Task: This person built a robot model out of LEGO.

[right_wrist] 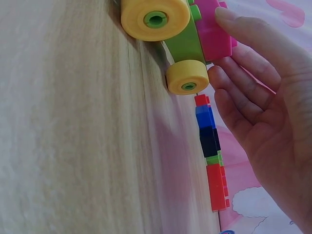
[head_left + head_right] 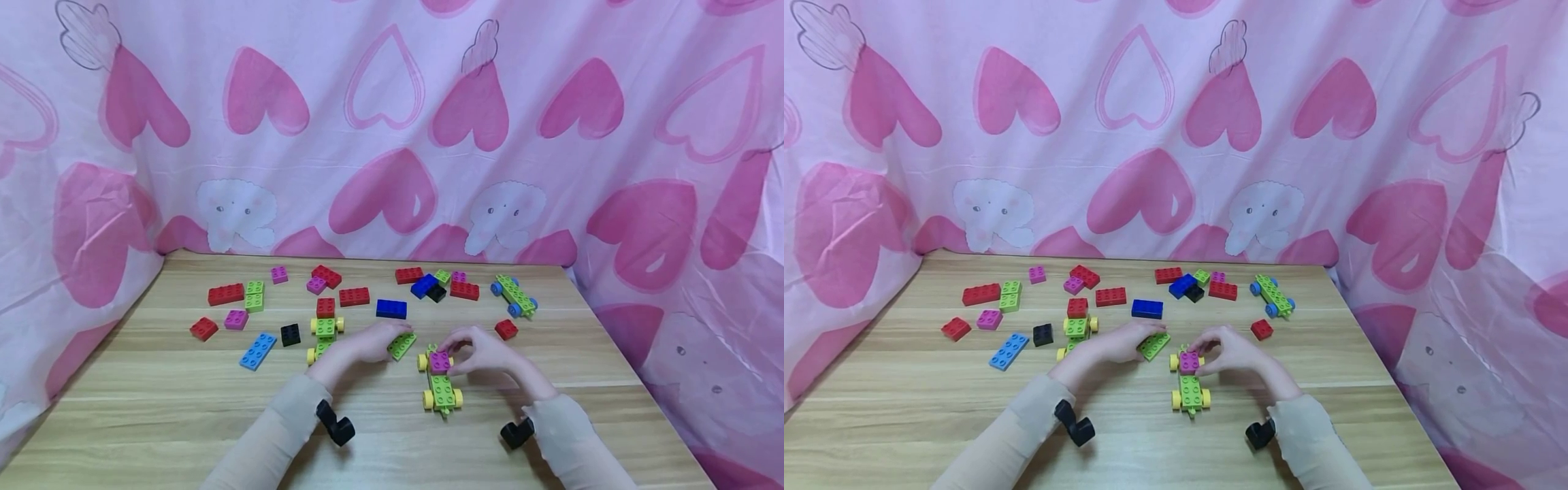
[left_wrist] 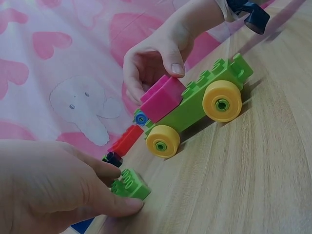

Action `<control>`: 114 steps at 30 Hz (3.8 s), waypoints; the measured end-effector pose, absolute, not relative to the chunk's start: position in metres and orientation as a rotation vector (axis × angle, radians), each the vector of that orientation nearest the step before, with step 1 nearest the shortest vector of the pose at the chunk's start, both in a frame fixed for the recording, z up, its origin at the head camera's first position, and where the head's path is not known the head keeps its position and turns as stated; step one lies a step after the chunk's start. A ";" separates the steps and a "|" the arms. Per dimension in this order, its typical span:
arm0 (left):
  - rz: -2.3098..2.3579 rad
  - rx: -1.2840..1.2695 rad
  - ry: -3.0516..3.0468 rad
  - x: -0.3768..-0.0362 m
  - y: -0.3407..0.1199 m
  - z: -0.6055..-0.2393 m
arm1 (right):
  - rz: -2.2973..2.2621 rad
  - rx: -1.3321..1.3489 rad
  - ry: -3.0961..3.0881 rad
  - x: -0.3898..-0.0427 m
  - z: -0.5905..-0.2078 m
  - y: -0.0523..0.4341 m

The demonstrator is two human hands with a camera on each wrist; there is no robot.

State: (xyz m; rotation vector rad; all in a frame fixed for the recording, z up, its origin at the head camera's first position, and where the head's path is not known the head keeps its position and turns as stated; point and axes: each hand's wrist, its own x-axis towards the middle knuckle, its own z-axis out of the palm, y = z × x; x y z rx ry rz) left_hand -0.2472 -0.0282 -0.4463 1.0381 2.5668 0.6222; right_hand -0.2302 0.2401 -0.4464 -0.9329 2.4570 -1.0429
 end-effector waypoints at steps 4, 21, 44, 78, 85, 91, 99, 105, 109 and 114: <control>0.666 1.025 2.564 -0.248 -0.028 -0.447 | -1.035 -0.920 2.464 -0.230 -0.446 0.240; 0.887 0.943 2.620 -0.242 -0.025 -0.436 | -1.178 -0.864 2.572 -0.225 -0.443 0.241; 1.018 0.939 2.715 -0.220 -0.008 -0.410 | -1.187 -0.843 2.705 -0.210 -0.423 0.221; 1.124 0.930 2.729 -0.216 0.003 -0.417 | -1.113 -0.827 2.755 -0.208 -0.422 0.219; 1.158 0.966 2.729 -0.221 -0.003 -0.419 | -1.126 -0.887 2.753 -0.211 -0.422 0.226; 1.152 0.966 2.677 -0.222 -0.006 -0.424 | -1.054 -1.013 2.804 -0.210 -0.425 0.230; 1.081 0.991 2.639 -0.221 -0.004 -0.436 | -1.050 -1.028 2.799 -0.204 -0.429 0.231; 1.002 0.996 2.615 -0.220 -0.003 -0.444 | -1.035 -0.970 2.773 -0.201 -0.435 0.233; 0.949 1.015 2.602 -0.218 -0.002 -0.448 | -1.060 -0.969 2.732 -0.200 -0.438 0.233; 0.941 1.022 2.566 -0.215 -0.001 -0.451 | -1.065 -0.965 2.719 -0.199 -0.440 0.232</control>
